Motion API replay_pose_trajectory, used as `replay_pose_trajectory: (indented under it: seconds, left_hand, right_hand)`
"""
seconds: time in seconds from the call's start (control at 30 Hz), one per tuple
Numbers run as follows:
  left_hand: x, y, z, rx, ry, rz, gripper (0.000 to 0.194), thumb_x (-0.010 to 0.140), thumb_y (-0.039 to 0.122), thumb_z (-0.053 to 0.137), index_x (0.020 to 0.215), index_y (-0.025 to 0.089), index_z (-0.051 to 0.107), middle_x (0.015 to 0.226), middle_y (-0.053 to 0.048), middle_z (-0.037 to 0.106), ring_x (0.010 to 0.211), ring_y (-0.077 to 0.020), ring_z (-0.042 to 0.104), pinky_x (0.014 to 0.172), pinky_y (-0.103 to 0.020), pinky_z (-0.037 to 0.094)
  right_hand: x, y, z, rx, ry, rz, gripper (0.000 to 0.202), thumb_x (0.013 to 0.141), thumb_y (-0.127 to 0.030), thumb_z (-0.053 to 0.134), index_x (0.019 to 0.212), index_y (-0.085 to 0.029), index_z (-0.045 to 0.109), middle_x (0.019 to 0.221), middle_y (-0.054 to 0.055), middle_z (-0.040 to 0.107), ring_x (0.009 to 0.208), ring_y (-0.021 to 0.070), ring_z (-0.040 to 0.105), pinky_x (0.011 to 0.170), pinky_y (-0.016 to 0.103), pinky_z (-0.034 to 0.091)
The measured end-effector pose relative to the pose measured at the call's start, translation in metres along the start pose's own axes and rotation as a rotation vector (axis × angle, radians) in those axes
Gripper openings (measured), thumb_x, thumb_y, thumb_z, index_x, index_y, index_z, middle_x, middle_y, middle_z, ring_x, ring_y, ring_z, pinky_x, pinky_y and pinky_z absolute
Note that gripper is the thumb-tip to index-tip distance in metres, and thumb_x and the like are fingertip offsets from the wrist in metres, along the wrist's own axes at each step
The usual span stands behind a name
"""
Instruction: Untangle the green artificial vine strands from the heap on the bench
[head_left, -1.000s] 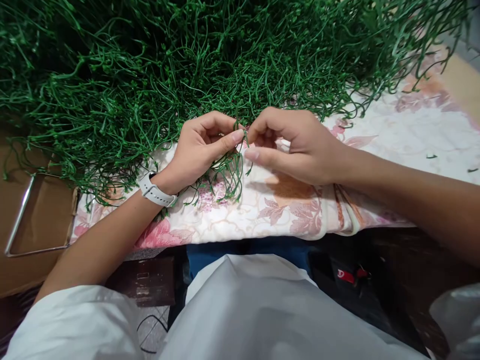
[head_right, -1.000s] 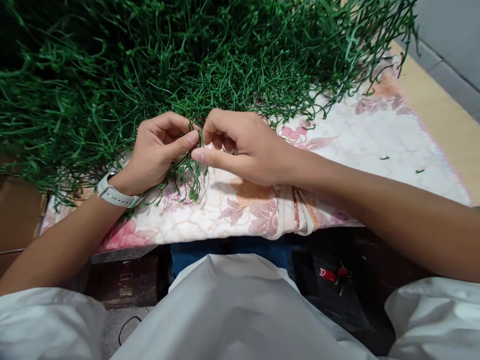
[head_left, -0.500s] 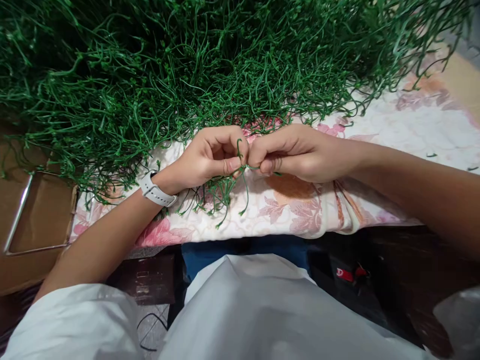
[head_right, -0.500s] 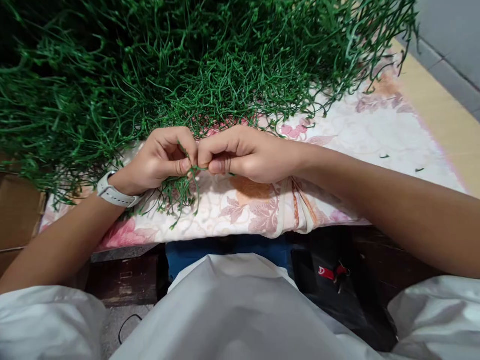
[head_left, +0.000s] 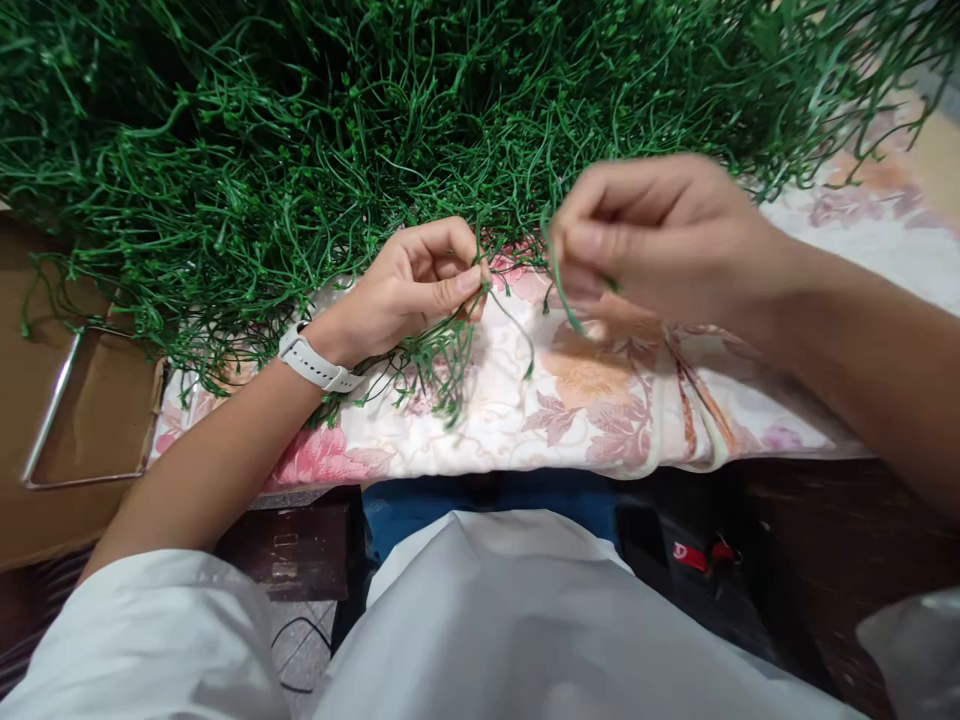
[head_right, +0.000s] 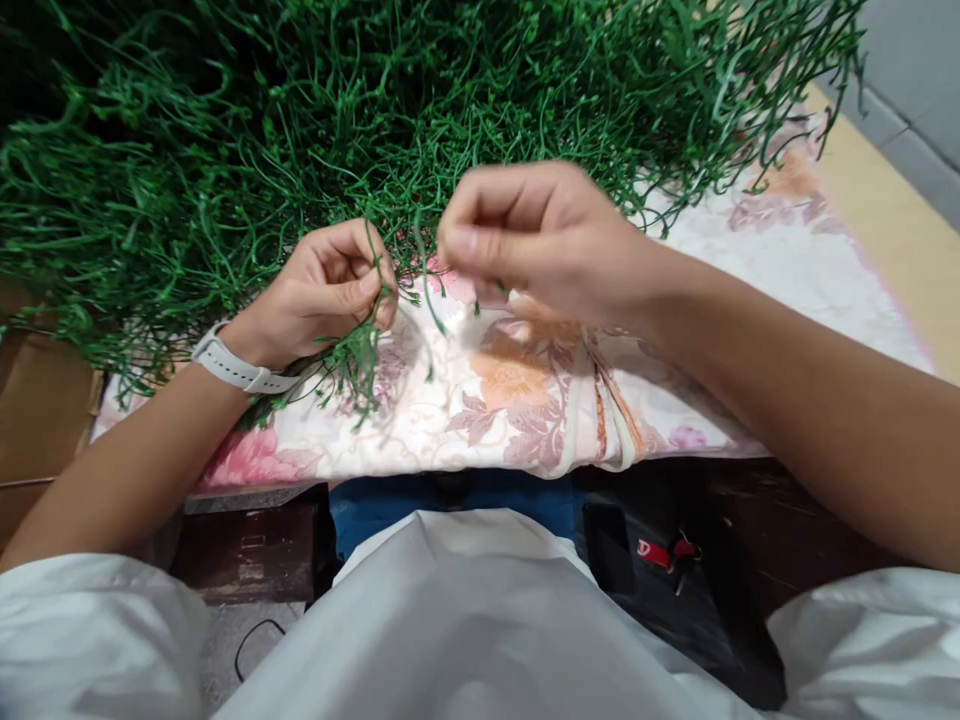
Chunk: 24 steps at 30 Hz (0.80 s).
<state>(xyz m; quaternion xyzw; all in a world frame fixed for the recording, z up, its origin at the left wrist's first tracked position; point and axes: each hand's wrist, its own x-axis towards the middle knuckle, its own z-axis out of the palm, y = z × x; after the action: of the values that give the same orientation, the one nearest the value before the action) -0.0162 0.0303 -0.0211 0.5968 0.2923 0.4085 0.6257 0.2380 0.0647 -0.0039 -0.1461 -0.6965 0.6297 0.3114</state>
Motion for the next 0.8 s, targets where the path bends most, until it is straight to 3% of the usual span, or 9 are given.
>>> replay_pose_trajectory:
  seconds: [0.07,0.13,0.23,0.33,0.4,0.53,0.67,0.8]
  left_hand:
    - [0.002,-0.002,0.0,0.042,0.096,-0.042,0.047,0.076,0.047,0.097,0.081,0.02,0.059,0.07,0.005,0.063,0.059,-0.0059,0.064,0.049,-0.018,0.045]
    - [0.003,-0.003,0.0,0.063,0.152,-0.05,0.046,0.076,0.046,0.096,0.083,0.02,0.058,0.074,0.005,0.064,0.063,-0.0064,0.067,0.048,-0.016,0.042]
    - [0.003,-0.005,-0.001,0.043,0.18,-0.071,0.046,0.074,0.044,0.098,0.085,0.02,0.059,0.075,0.004,0.066,0.068,-0.0088,0.072,0.048,-0.016,0.044]
    - [0.002,-0.006,0.001,0.048,0.211,-0.063,0.047,0.072,0.043,0.099,0.084,0.019,0.061,0.079,0.003,0.07,0.066,-0.0078,0.07,0.049,-0.017,0.046]
    - [0.002,-0.006,0.003,0.076,0.219,-0.043,0.047,0.072,0.044,0.099,0.082,0.019,0.061,0.08,0.003,0.07,0.062,-0.0068,0.067,0.049,-0.019,0.046]
    - [0.001,-0.003,0.008,0.114,0.137,-0.076,0.049,0.073,0.049,0.098,0.078,0.019,0.059,0.064,0.004,0.065,0.054,-0.0073,0.06,0.048,-0.022,0.042]
    - [-0.001,-0.002,0.008,0.075,0.051,-0.131,0.047,0.074,0.05,0.097,0.08,0.019,0.061,0.059,0.004,0.065,0.053,-0.008,0.059,0.048,-0.021,0.037]
    - [0.0,-0.001,0.01,0.046,-0.052,-0.141,0.044,0.077,0.049,0.095,0.083,0.018,0.063,0.069,0.001,0.071,0.063,-0.0107,0.068,0.058,-0.023,0.05]
  right_hand:
    - [0.006,0.007,-0.009,-0.023,0.366,-0.022,0.008,0.096,-0.027,0.078,0.095,-0.021,0.072,0.075,-0.001,0.062,0.062,0.011,0.053,0.053,0.026,0.042]
    - [0.009,0.013,-0.019,-0.157,0.606,-0.015,0.012,0.094,-0.025,0.077,0.106,-0.024,0.076,0.088,0.002,0.068,0.07,0.0141,0.058,0.058,0.029,0.046]
    - [0.008,0.013,-0.027,-0.519,0.67,-0.032,0.021,0.095,-0.033,0.076,0.116,-0.031,0.077,0.118,0.004,0.071,0.093,0.0187,0.065,0.075,0.034,0.054]
    - [0.003,0.008,-0.017,-0.731,0.5,-0.123,0.025,0.104,-0.048,0.066,0.104,-0.026,0.078,0.105,0.005,0.074,0.088,0.0186,0.064,0.077,0.034,0.051]
    - [0.0,0.007,-0.004,-0.778,0.298,-0.187,0.035,0.107,-0.052,0.06,0.099,-0.022,0.076,0.092,0.005,0.073,0.081,0.0168,0.063,0.075,0.032,0.048]
    - [-0.001,0.015,0.014,-0.846,-0.035,-0.242,0.03,0.11,-0.043,0.057,0.099,-0.019,0.069,0.089,0.004,0.069,0.079,0.0152,0.061,0.076,0.03,0.045]
    - [-0.003,0.02,0.018,-0.793,-0.179,-0.237,0.029,0.114,-0.036,0.05,0.093,-0.018,0.06,0.085,0.002,0.062,0.078,0.014,0.056,0.078,0.029,0.042]
    - [-0.007,0.013,0.017,-0.621,-0.268,-0.154,0.03,0.116,-0.035,0.044,0.094,-0.018,0.054,0.086,0.001,0.058,0.076,0.0114,0.052,0.072,0.024,0.041]
